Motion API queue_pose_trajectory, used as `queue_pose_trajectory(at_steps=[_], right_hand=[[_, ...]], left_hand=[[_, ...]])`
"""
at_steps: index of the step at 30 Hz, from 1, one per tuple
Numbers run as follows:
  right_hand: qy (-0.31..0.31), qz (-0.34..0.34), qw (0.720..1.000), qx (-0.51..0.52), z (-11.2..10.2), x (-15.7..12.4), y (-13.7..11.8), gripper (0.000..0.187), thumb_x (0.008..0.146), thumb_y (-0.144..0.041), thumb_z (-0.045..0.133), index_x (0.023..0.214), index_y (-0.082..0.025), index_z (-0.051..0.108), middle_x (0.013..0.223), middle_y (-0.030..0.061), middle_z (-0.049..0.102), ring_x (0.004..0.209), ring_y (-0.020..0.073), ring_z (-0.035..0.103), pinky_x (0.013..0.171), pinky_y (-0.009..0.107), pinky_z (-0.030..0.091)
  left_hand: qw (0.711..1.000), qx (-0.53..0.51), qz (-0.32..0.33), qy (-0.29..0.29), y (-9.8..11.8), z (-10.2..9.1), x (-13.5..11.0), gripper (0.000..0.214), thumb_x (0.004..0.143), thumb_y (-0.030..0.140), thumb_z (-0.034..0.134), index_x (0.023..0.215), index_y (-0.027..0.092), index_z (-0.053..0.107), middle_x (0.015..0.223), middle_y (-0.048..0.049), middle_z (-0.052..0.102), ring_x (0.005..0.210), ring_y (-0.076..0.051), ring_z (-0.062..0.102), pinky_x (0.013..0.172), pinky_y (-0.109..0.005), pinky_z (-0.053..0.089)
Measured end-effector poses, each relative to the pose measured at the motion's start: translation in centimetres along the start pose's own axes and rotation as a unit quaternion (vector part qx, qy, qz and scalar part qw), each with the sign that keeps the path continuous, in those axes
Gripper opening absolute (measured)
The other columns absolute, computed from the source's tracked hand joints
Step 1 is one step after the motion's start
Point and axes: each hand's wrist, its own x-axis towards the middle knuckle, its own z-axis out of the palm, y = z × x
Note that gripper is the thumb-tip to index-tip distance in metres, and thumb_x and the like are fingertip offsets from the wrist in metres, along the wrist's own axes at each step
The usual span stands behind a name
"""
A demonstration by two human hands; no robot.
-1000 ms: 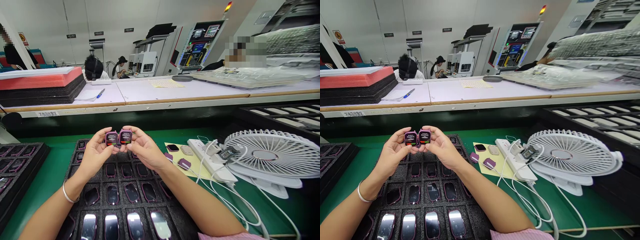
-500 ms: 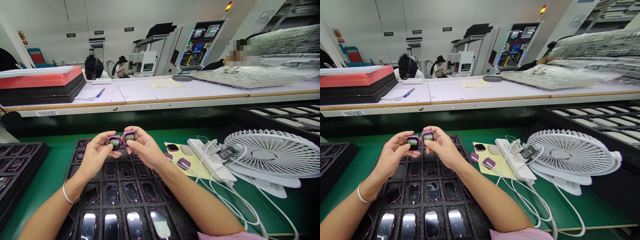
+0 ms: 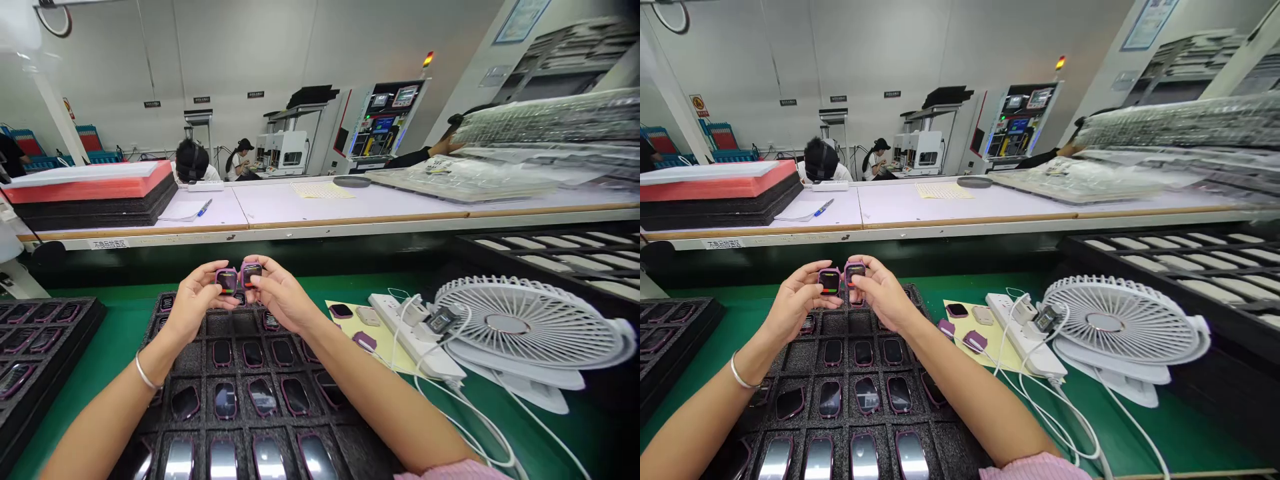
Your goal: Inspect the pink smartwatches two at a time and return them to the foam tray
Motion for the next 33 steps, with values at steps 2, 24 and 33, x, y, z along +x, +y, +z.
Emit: queue_pose_trajectory(at_steps=[2, 24, 33], right_hand=[[-0.013, -0.017, 1.0, 0.004, 0.1, 1.7, -1.1, 0.027, 0.084, -0.036, 0.066, 0.106, -0.021, 0.058, 0.084, 0.0004, 0.063, 0.058, 0.0115, 0.057, 0.056, 0.027, 0.049], [-0.138, -0.198, 0.964, -0.11, 3.3, 7.2, -12.2, 0.049, 0.068, -0.017, 0.07, 0.114, -0.023, 0.055, 0.09, -0.0016, 0.064, 0.069, 0.0139, 0.066, 0.069, 0.03, 0.055], [-0.13, -0.202, 0.964, -0.114, 4.1, 5.4, -12.7, 0.049, 0.069, -0.02, 0.076, 0.114, -0.023, 0.056, 0.089, -0.0013, 0.064, 0.069, 0.0144, 0.066, 0.069, 0.03, 0.055]], left_hand=[[1.0, -0.004, 0.018, 0.001, 1.4, 0.1, 1.3, 0.047, 0.07, 0.02, 0.063, 0.116, 0.015, 0.061, 0.093, -0.0037, 0.069, 0.061, -0.018, 0.073, 0.06, -0.031, 0.062], [0.961, 0.053, 0.271, 0.002, 11.0, 2.8, 5.6, 0.064, 0.064, 0.017, 0.075, 0.125, 0.021, 0.058, 0.097, -0.0026, 0.068, 0.066, -0.01, 0.066, 0.067, -0.025, 0.056], [0.957, 0.055, 0.284, 0.006, 11.1, 3.3, 4.4, 0.059, 0.066, 0.018, 0.076, 0.123, 0.02, 0.059, 0.091, -0.002, 0.067, 0.062, -0.011, 0.065, 0.066, -0.027, 0.056]])
